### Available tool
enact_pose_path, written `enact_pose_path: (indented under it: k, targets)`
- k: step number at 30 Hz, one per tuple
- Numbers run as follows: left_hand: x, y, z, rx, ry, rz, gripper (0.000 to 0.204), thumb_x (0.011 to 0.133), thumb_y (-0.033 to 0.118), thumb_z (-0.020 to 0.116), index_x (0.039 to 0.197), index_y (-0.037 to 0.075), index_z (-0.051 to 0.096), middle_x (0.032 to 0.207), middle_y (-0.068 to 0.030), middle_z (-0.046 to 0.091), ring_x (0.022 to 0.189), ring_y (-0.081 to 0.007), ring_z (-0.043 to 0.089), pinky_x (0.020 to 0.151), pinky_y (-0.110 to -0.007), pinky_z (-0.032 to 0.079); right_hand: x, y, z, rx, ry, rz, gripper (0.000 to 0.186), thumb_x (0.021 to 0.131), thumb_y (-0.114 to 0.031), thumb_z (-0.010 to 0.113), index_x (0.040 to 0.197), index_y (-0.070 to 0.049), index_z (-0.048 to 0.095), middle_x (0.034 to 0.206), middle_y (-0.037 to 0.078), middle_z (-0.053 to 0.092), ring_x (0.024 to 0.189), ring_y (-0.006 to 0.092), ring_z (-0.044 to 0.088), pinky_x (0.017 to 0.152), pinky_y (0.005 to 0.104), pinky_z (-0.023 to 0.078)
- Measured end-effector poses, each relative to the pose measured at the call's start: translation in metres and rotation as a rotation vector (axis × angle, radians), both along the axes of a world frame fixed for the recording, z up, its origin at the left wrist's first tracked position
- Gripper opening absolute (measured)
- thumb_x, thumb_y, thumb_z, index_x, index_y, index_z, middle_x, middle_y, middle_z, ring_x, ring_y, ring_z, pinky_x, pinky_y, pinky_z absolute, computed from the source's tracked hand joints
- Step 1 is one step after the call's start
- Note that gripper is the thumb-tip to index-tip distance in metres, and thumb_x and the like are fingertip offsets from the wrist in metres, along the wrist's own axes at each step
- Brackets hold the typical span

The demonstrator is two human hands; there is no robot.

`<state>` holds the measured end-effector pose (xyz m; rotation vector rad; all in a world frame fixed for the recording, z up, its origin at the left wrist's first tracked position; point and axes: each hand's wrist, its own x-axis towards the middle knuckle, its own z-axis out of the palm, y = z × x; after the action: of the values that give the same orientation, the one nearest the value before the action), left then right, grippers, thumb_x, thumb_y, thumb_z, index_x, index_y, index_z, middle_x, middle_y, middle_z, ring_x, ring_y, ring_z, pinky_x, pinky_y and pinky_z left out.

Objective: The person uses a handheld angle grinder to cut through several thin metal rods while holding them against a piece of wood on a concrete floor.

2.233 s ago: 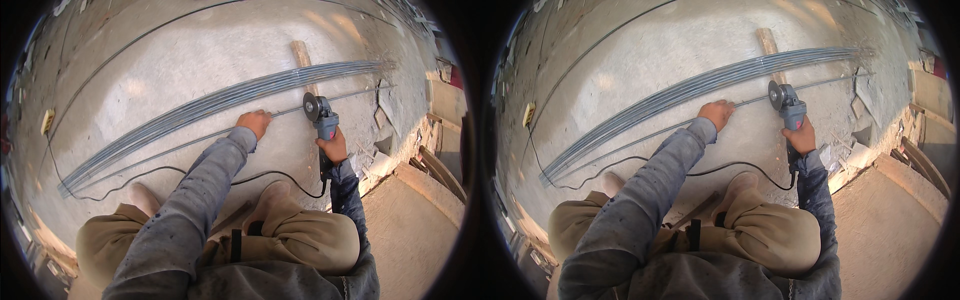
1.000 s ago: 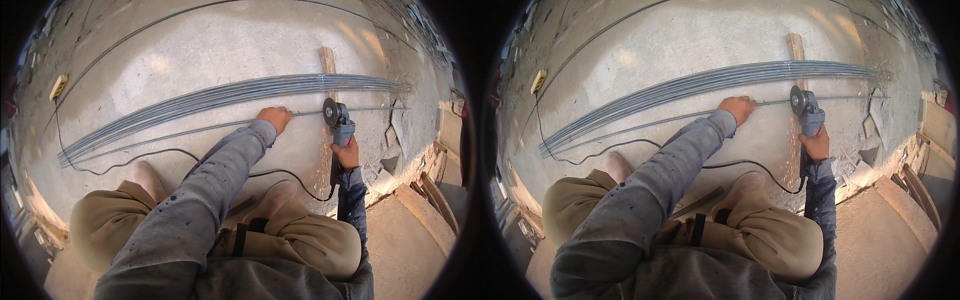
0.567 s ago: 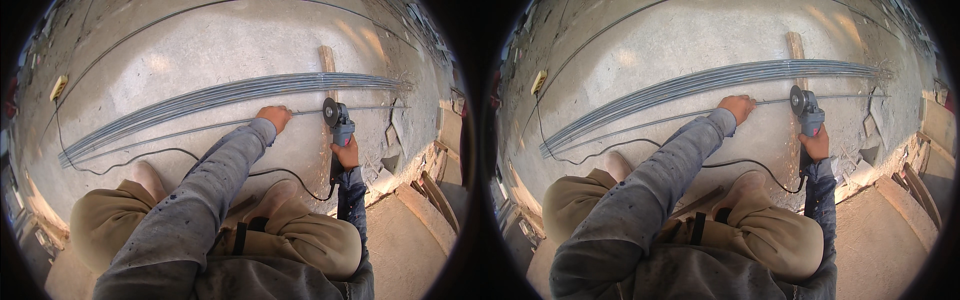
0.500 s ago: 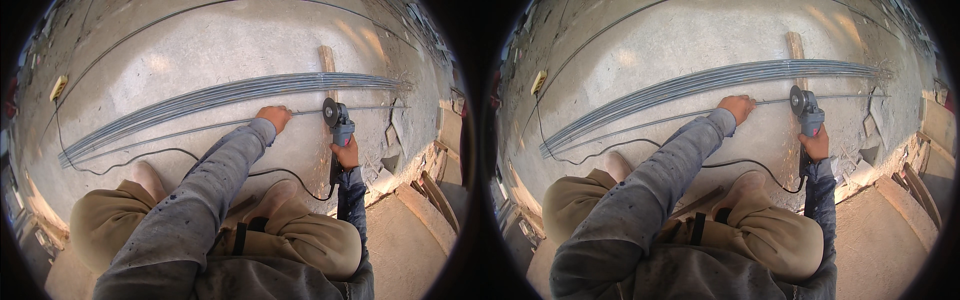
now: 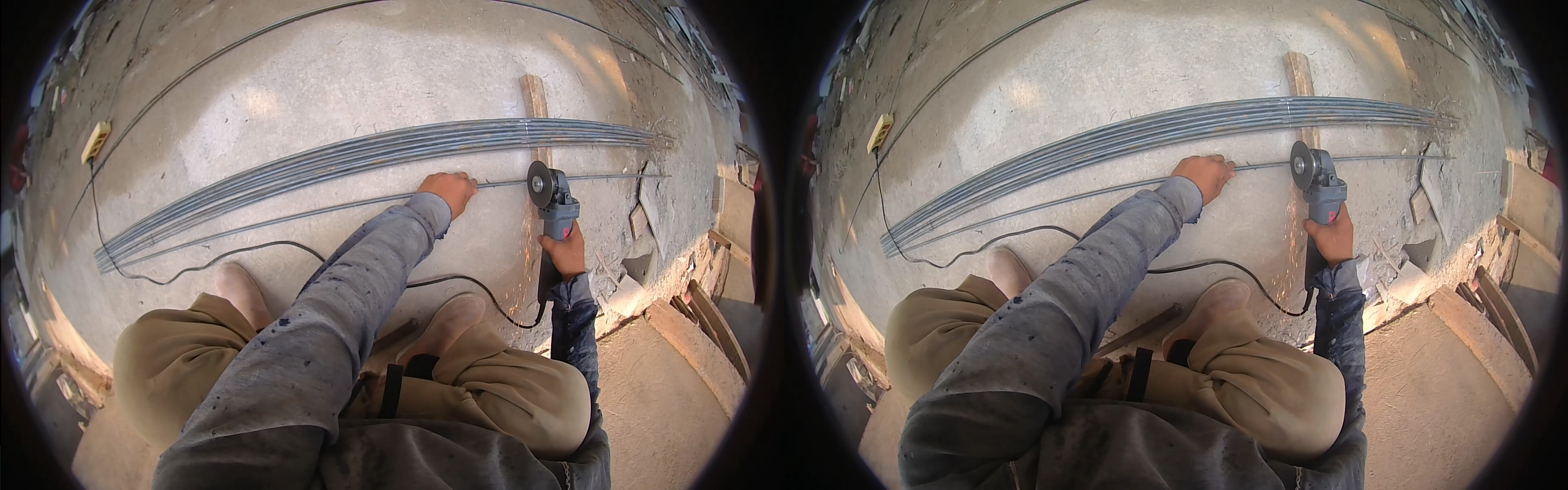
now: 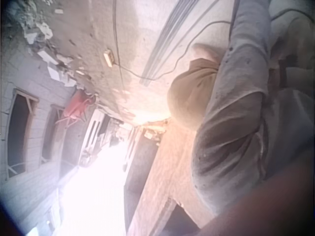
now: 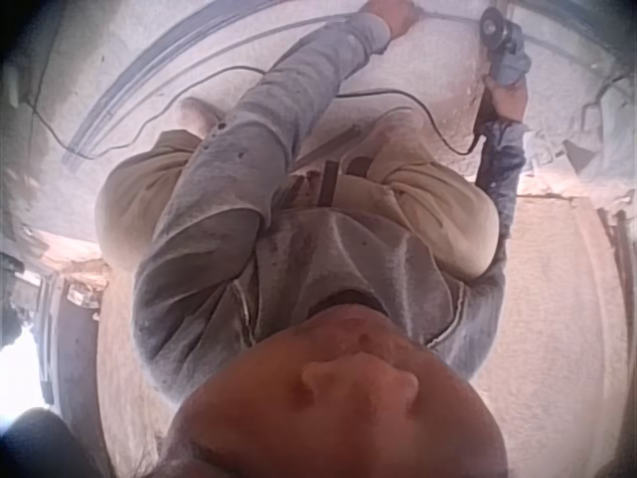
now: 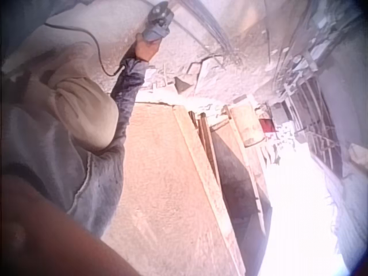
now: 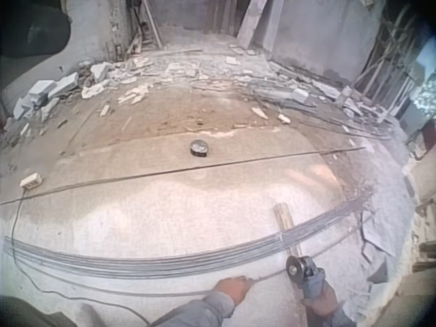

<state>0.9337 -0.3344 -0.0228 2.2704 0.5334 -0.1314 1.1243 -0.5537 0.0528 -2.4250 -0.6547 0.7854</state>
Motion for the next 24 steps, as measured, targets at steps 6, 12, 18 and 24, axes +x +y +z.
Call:
enact_pose_path:
  k: [6, 12, 18, 24]
  targets:
    - [-0.0003, 0.0007, 0.0033, -0.001, 0.007, -0.002, 0.029, 0.095, 0.024, 0.047, 0.111, 0.009, 0.065, 0.103, -0.0124, 0.065, 0.087, -0.0295, 0.064, 0.077, -0.039, 0.053, -0.001, 0.0001, -0.0001, 0.034, 0.018, -0.001, 0.052, 0.062, -0.013, 0.072, 0.11, -0.001, 0.056, 0.096, 0.012, 0.065, 0.087, 0.0222, 0.062, 0.079, 0.0327, 0.048]
    - [-0.0005, 0.0015, 0.0036, -0.006, 0.026, -0.014, 0.028, 0.096, 0.024, 0.047, 0.11, 0.009, 0.065, 0.102, -0.0124, 0.065, 0.087, -0.0298, 0.064, 0.077, -0.039, 0.053, -0.0026, 0.0011, 0.0009, 0.043, 0.007, 0.017, 0.051, 0.063, -0.012, 0.072, 0.11, 0.0, 0.056, 0.097, 0.011, 0.064, 0.087, 0.021, 0.061, 0.079, 0.0326, 0.048]
    - [0.0005, 0.0009, 0.0032, -0.016, 0.029, -0.009, 0.028, 0.096, 0.023, 0.046, 0.111, 0.008, 0.065, 0.102, -0.0124, 0.065, 0.088, -0.0298, 0.064, 0.078, -0.039, 0.053, -0.0015, -0.0003, -0.0002, 0.055, 0.038, 0.004, 0.05, 0.063, -0.011, 0.072, 0.11, 0.0, 0.056, 0.097, 0.011, 0.064, 0.087, 0.02, 0.061, 0.08, 0.0322, 0.048]
    - [0.0002, 0.0012, 0.0037, -0.016, 0.018, -0.009, 0.028, 0.096, 0.023, 0.046, 0.111, 0.008, 0.065, 0.104, -0.0124, 0.065, 0.089, -0.0297, 0.065, 0.078, -0.039, 0.053, -0.0019, 0.002, 0.0025, 0.047, 0.029, 0.008, 0.05, 0.064, -0.01, 0.071, 0.11, 0.0, 0.056, 0.098, 0.011, 0.064, 0.088, 0.0202, 0.06, 0.081, 0.032, 0.047]
